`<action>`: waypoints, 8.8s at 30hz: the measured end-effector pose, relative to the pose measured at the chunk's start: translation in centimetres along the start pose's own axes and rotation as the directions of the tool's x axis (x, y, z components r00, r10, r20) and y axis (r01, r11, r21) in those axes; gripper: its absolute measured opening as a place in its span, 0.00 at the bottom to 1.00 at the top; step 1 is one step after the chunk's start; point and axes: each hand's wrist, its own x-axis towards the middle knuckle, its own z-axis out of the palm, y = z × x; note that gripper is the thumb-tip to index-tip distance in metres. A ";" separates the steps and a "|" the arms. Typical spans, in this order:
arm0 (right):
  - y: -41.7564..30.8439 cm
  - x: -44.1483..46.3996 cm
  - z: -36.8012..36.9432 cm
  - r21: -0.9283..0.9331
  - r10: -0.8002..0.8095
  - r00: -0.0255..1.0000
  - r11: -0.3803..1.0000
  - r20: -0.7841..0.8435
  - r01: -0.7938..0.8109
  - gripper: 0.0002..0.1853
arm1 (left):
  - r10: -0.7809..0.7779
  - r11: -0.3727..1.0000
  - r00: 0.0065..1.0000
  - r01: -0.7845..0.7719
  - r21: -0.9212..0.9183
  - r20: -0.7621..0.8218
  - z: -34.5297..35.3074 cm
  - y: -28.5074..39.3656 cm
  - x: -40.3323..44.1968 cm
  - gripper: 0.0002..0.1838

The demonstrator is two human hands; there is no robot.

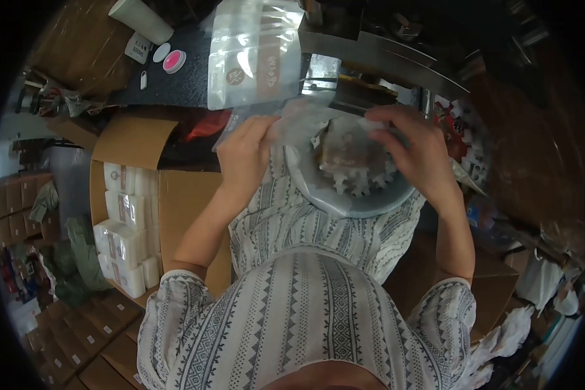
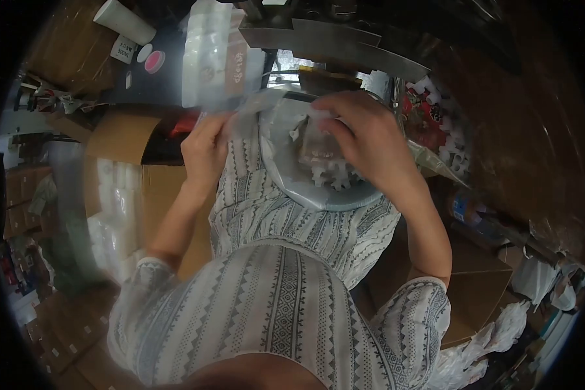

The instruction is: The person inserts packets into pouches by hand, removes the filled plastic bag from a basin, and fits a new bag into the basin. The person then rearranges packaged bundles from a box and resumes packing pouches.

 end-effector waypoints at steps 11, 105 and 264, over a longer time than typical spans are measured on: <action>2.3 -0.2 -0.6 0.040 0.243 0.969 0.970 -0.033 -0.242 0.13 | -0.138 0.698 0.717 0.560 -0.447 0.683 5.7 3.0 1.5 0.09; 13.4 -0.2 -2.2 -0.432 0.322 0.849 0.752 -0.418 -0.498 0.18 | 0.079 0.930 0.984 -0.131 0.345 0.160 5.5 -5.7 0.2 0.32; 0.5 0.3 2.4 0.455 0.167 0.981 0.869 0.098 -0.194 0.10 | 0.075 0.922 0.940 0.061 -0.382 0.331 1.5 3.4 0.4 0.05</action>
